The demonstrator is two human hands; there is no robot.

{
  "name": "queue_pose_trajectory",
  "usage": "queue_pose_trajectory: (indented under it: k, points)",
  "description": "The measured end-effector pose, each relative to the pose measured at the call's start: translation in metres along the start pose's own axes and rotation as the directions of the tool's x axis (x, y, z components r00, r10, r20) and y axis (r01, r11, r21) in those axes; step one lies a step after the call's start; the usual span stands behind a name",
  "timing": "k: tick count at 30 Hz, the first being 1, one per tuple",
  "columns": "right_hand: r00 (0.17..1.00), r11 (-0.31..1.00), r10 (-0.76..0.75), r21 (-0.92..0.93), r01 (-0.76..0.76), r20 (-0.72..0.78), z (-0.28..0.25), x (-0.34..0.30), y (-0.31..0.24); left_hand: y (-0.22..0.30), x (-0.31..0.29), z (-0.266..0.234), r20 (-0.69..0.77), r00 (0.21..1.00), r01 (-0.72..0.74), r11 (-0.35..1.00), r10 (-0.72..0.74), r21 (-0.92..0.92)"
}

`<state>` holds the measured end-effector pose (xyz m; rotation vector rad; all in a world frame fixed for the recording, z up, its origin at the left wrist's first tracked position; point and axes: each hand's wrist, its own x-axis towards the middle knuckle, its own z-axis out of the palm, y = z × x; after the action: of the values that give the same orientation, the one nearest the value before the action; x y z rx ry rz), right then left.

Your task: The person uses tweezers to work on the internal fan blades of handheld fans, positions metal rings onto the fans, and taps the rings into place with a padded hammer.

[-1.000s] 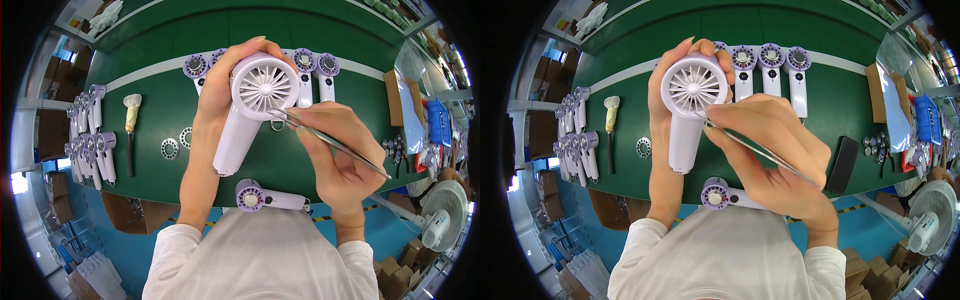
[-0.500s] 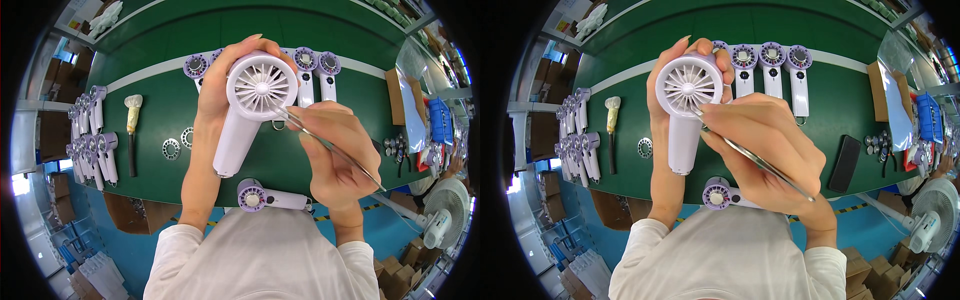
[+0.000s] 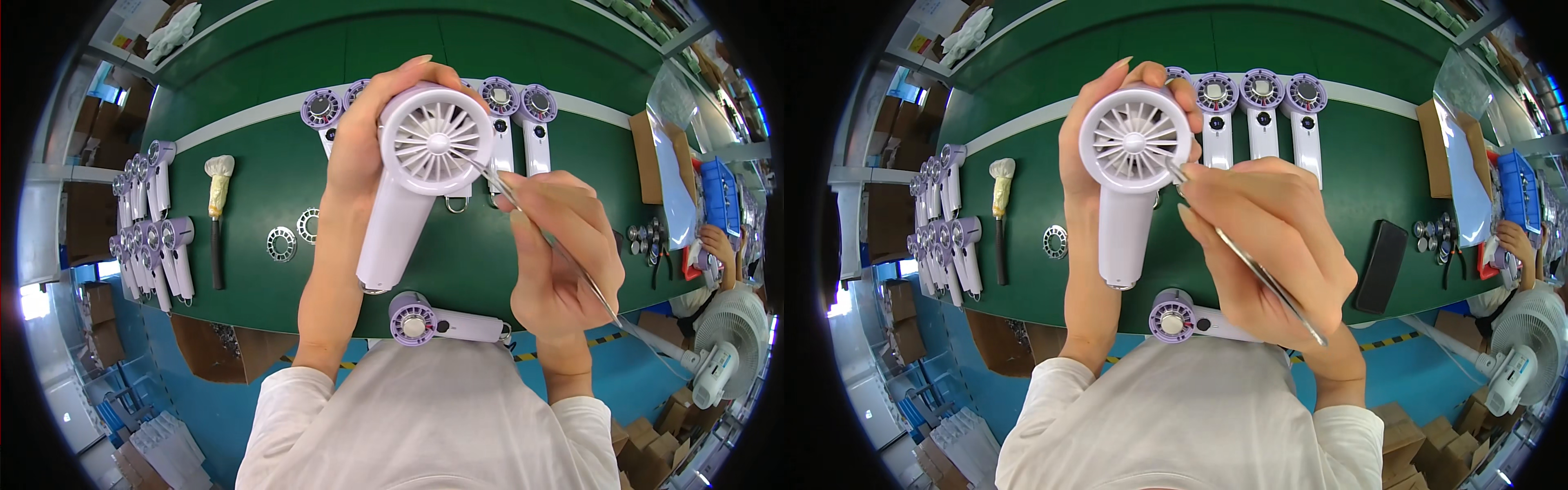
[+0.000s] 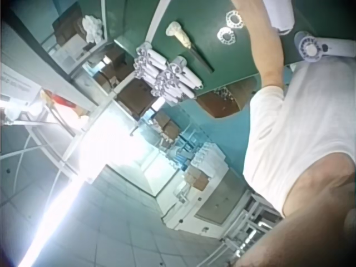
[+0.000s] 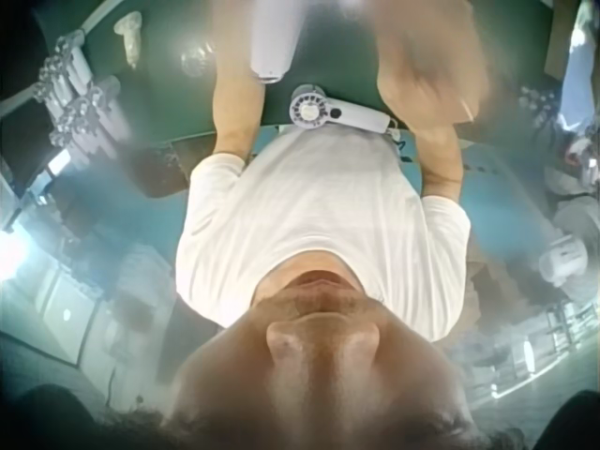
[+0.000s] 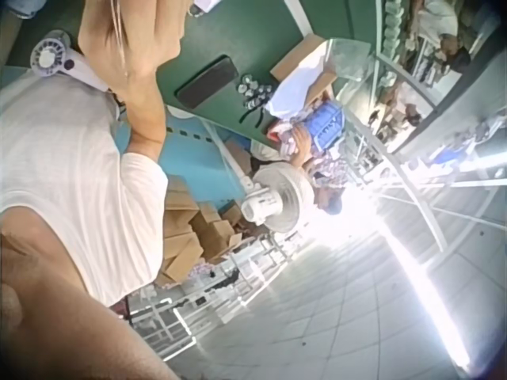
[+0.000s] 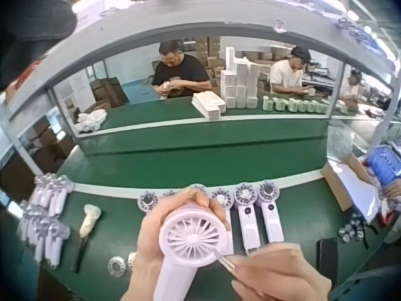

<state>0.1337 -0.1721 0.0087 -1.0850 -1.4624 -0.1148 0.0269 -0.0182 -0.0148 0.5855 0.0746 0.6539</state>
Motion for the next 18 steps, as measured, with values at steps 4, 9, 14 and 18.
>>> queue_pose_trajectory:
  k: [4, 9, 14, 18]
  points:
    - [0.999, 0.999, 0.039, -0.03, -0.039, 0.002, 0.001, -0.002, 0.0, -0.001, -0.002, 0.004, -0.048, 0.999, -0.005, 1.0, 0.006, 0.025]
    - [1.0, 0.998, 0.013, -0.058, -0.014, -0.021, 0.007, 0.003, 0.004, 0.0, -0.001, -0.001, -0.028, 1.0, -0.003, 0.999, 0.002, -0.04]
    - [0.992, 0.995, -0.055, -0.087, 0.046, -0.115, 0.019, 0.004, 0.011, -0.003, 0.0, -0.003, 0.018, 1.0, -0.01, 1.0, 0.01, -0.024]
    - [0.987, 1.0, 0.006, -0.025, -0.01, -0.161, 0.024, 0.002, 0.009, -0.008, 0.0, -0.004, 0.028, 0.998, -0.063, 0.997, 0.065, -0.051]
